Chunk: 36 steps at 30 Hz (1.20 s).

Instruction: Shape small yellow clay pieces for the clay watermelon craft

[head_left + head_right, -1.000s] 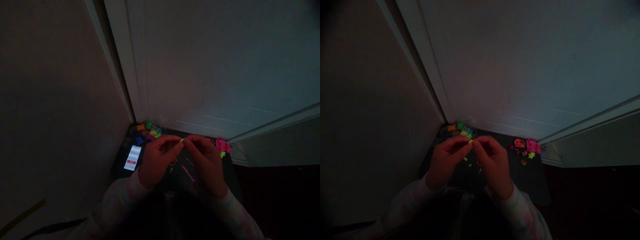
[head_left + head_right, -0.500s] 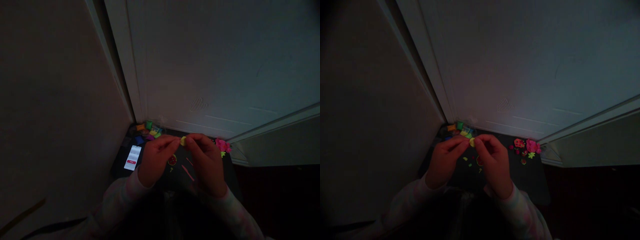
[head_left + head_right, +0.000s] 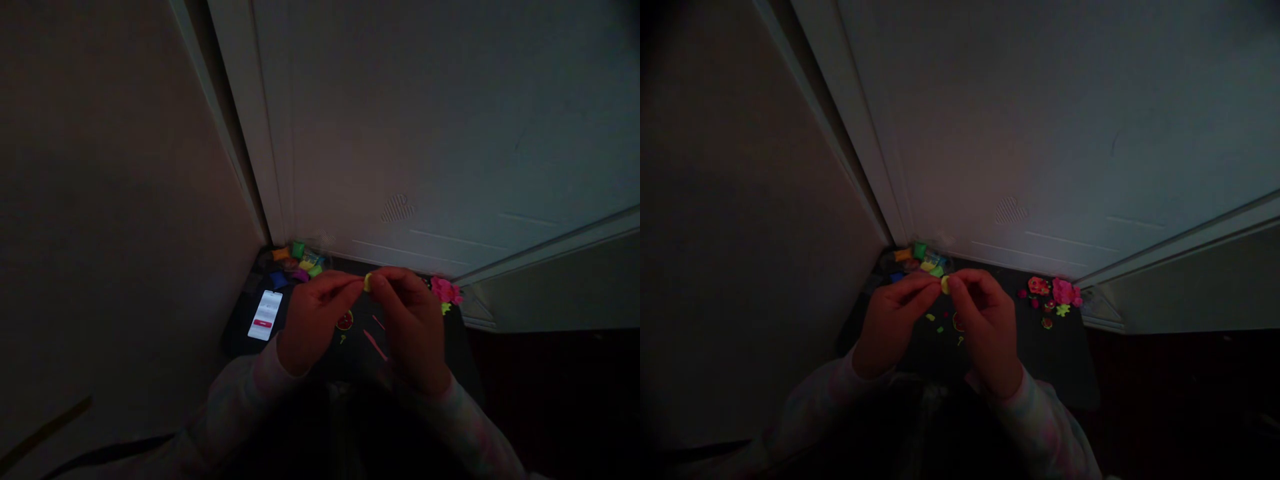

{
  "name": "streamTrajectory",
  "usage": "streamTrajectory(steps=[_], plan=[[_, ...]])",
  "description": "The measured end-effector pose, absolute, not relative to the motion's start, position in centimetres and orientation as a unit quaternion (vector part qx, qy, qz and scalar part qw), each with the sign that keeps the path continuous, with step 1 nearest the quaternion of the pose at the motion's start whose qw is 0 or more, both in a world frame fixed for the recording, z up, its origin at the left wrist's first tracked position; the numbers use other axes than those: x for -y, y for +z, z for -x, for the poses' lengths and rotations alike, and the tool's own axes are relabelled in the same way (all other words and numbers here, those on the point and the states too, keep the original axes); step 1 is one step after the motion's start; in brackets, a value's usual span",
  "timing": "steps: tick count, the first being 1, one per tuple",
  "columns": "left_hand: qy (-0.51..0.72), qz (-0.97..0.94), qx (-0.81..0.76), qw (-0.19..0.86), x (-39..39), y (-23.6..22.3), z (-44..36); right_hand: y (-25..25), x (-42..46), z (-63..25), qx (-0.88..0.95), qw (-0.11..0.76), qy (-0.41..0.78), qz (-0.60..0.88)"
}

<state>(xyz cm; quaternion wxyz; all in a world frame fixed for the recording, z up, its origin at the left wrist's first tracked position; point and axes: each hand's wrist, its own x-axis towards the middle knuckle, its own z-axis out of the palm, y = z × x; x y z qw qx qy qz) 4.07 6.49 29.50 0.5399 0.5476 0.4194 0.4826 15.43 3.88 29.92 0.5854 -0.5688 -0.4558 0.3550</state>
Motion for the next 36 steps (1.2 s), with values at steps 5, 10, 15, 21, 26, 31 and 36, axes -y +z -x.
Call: streamTrajectory(steps=[5, 10, 15, 21, 26, 31, 36], plan=[[0.474, -0.513, -0.438, 0.565, -6.4, 29.3, -4.1, 29.6, -3.6, -15.6, 0.459, 0.595, 0.358, 0.554], [0.474, -0.417, -0.405, 0.662, -6.3, 29.1, -4.0, 29.3, -3.0, -16.7, 0.528, 0.601, 0.337, 0.497], [0.469, -0.386, -0.385, 0.695, -6.1, 28.7, -3.9, 29.5, -2.9, -17.6, 0.662, 0.533, 0.211, 0.483], [0.489, -0.392, -0.344, 0.699, -6.0, 28.4, -3.6, 29.8, -2.9, -18.0, 0.688, 0.506, 0.176, 0.489], [0.514, -0.518, -0.321, 0.603, -5.8, 28.8, -2.9, 29.8, -2.8, -18.0, 0.694, 0.509, 0.180, 0.477], [0.519, -0.662, -0.306, 0.446, -5.8, 29.0, -2.5, 29.8, -2.6, -17.8, 0.681, 0.517, 0.208, 0.475], [0.528, -0.696, -0.320, 0.366, -5.9, 29.1, -2.6, 29.8, -2.6, -17.7, 0.677, 0.519, 0.223, 0.471]])
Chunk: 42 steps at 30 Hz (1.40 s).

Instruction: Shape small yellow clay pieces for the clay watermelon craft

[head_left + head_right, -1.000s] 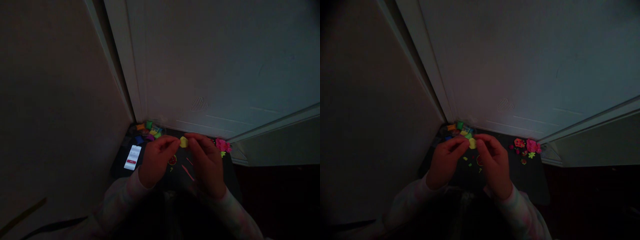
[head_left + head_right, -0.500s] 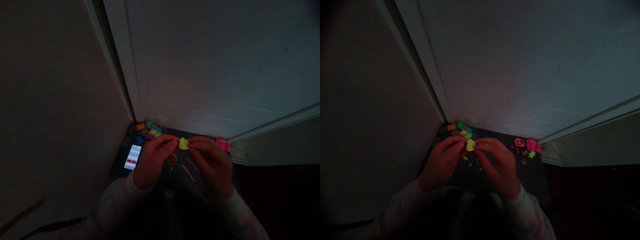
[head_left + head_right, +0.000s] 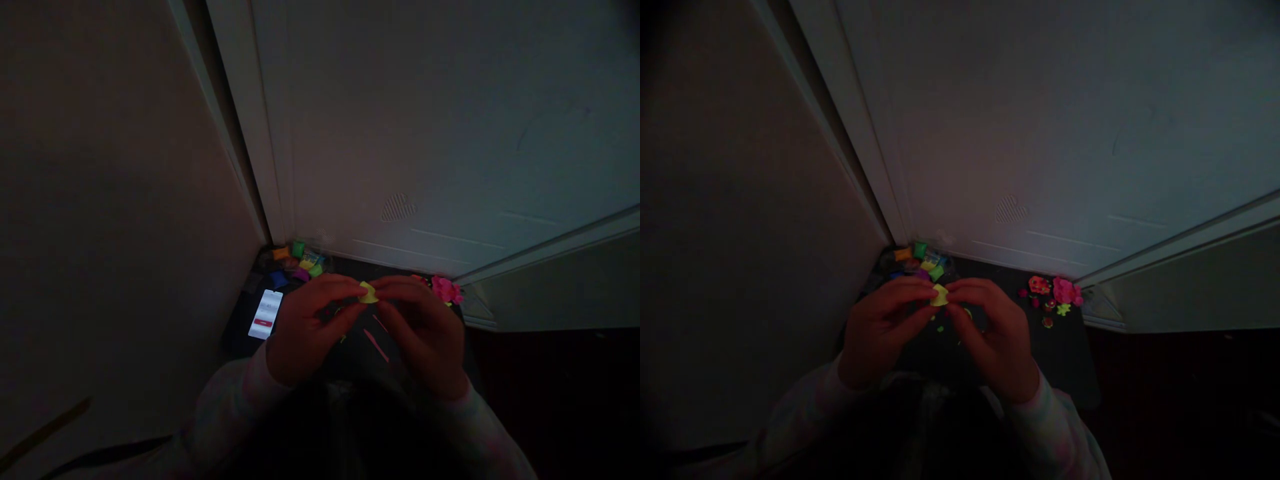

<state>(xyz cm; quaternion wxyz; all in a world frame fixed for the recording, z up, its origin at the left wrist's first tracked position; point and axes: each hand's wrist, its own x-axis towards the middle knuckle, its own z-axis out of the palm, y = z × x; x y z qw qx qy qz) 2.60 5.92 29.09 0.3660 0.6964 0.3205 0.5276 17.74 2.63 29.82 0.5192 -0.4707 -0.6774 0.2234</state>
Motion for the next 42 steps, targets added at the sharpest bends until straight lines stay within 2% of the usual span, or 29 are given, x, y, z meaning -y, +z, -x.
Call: streamTrajectory(steps=[16, 22, 35, 42], plan=[[0.535, -0.653, -0.312, 0.437, -5.8, 30.1, -2.3, 30.2, -2.6, -17.4, 0.660, 0.534, 0.294, 0.441], [0.520, -0.621, -0.355, 0.466, -5.4, 30.0, -2.4, 30.2, -2.5, -17.1, 0.628, 0.551, 0.317, 0.448], [0.528, -0.589, -0.380, 0.480, -5.1, 30.0, -2.6, 30.6, -2.4, -16.4, 0.593, 0.575, 0.317, 0.465], [0.537, -0.579, -0.384, 0.479, -4.9, 29.5, -2.7, 30.7, -2.3, -16.6, 0.622, 0.522, 0.327, 0.483]])
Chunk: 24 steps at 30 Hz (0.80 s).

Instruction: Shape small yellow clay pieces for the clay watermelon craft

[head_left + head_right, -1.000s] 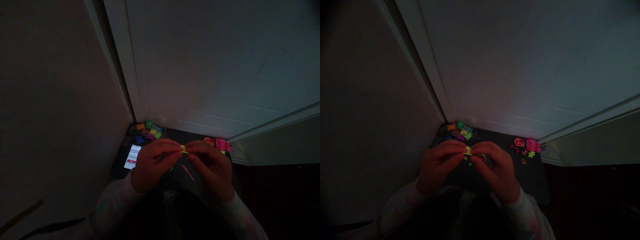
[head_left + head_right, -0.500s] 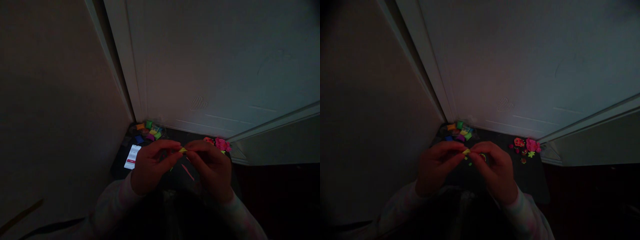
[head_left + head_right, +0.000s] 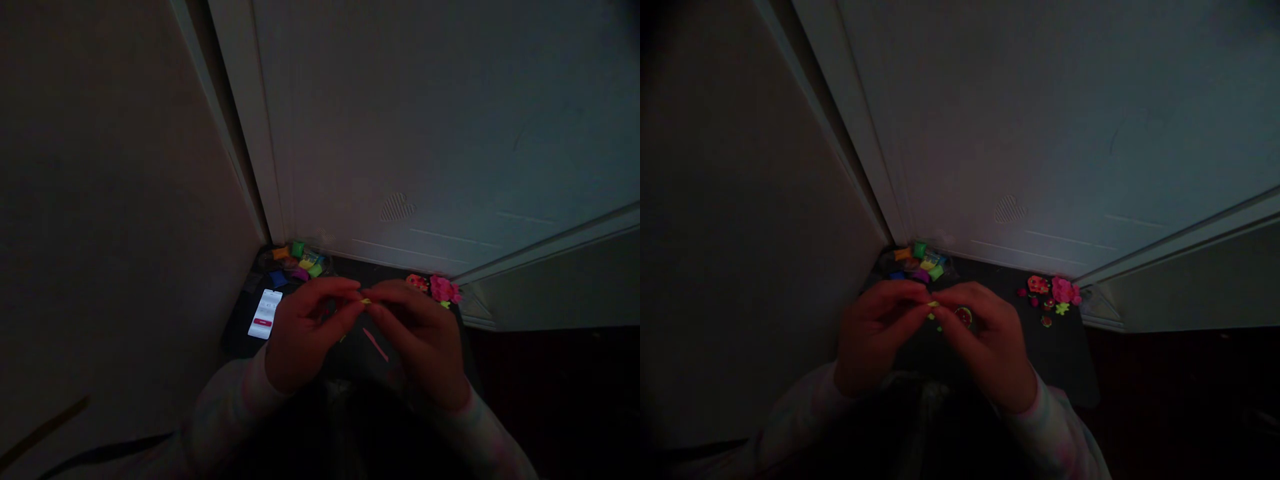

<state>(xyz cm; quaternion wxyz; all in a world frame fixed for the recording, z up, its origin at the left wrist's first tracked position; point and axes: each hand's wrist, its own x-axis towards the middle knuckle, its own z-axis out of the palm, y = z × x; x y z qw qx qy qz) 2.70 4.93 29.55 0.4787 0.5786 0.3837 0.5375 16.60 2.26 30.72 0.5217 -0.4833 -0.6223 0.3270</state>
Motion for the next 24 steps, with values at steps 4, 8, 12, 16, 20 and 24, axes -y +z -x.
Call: streamTrajectory(steps=[4, 8, 12, 16, 20, 24], plan=[[0.526, -0.574, -0.365, 0.511, -5.1, 29.4, -2.6, 30.7, -2.5, -16.6, 0.593, 0.536, 0.353, 0.487], [0.502, -0.613, -0.363, 0.490, -5.6, 29.7, -2.5, 30.5, -2.6, -16.4, 0.576, 0.544, 0.372, 0.484], [0.506, -0.614, -0.363, 0.486, -6.0, 29.9, -2.7, 30.3, -2.5, -16.3, 0.543, 0.565, 0.387, 0.485], [0.498, -0.566, -0.388, 0.530, -6.0, 29.6, -2.8, 30.4, -2.6, -16.2, 0.521, 0.567, 0.417, 0.483], [0.488, -0.537, -0.389, 0.567, -5.7, 29.4, -3.2, 30.4, -2.8, -15.9, 0.516, 0.563, 0.409, 0.499], [0.520, -0.450, -0.377, 0.620, -5.4, 28.7, -4.0, 30.1, -2.9, -15.5, 0.497, 0.573, 0.404, 0.511]])
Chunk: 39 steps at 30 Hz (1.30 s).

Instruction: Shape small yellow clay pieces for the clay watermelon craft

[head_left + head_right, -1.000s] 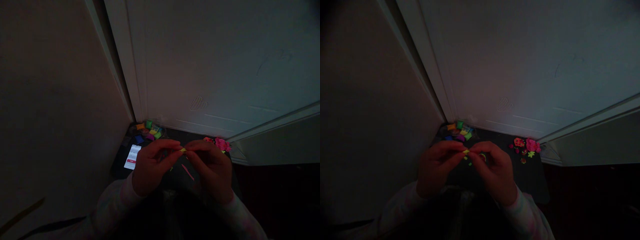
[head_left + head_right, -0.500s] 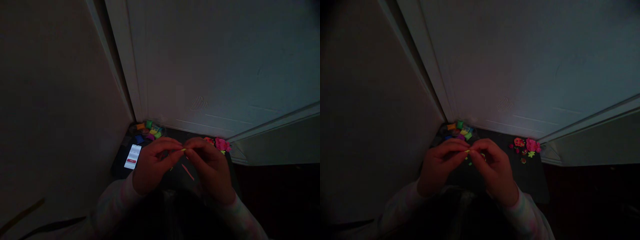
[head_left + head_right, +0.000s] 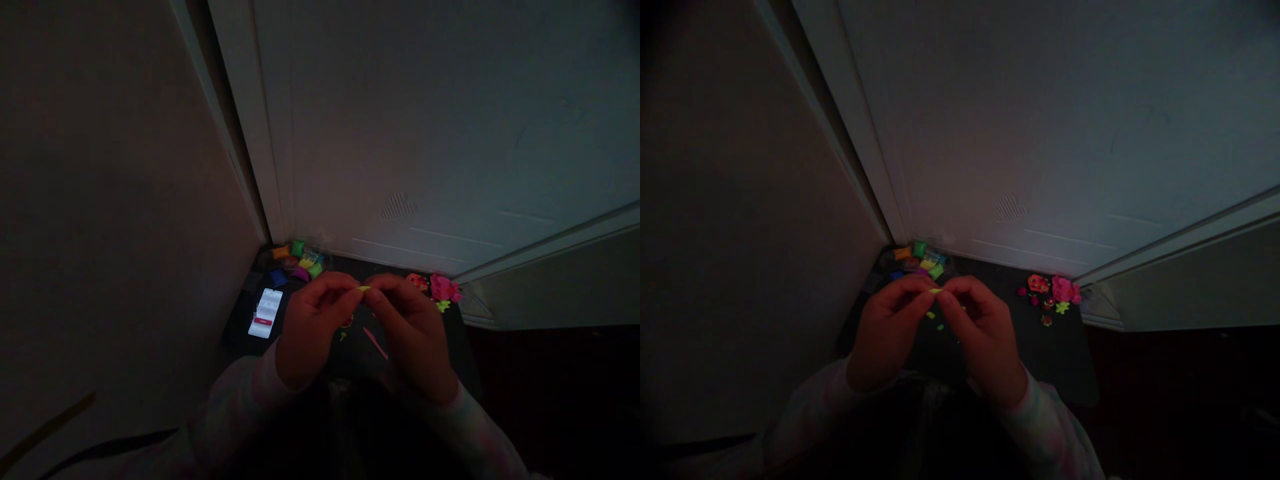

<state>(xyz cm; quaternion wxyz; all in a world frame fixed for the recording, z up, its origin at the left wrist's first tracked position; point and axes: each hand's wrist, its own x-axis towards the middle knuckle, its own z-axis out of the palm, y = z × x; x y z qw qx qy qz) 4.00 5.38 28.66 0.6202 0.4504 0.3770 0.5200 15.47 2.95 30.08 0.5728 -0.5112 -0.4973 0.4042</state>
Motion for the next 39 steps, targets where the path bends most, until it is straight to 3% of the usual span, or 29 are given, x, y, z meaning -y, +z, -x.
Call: streamTrajectory(steps=[6, 27, 33, 39], plan=[[0.550, -0.338, -0.342, 0.683, -5.1, 27.4, -5.1, 29.6, -2.9, -14.8, 0.467, 0.608, 0.414, 0.490], [0.595, -0.294, -0.369, 0.651, -5.0, 26.8, -6.7, 27.7, -3.4, -12.7, 0.372, 0.693, 0.367, 0.496], [0.581, -0.334, -0.349, 0.655, -5.5, 26.6, -5.7, 27.5, -3.6, -13.4, 0.394, 0.663, 0.409, 0.487], [0.552, -0.502, -0.393, 0.537, -6.2, 27.7, -4.0, 28.3, -3.4, -14.6, 0.491, 0.595, 0.362, 0.523]])
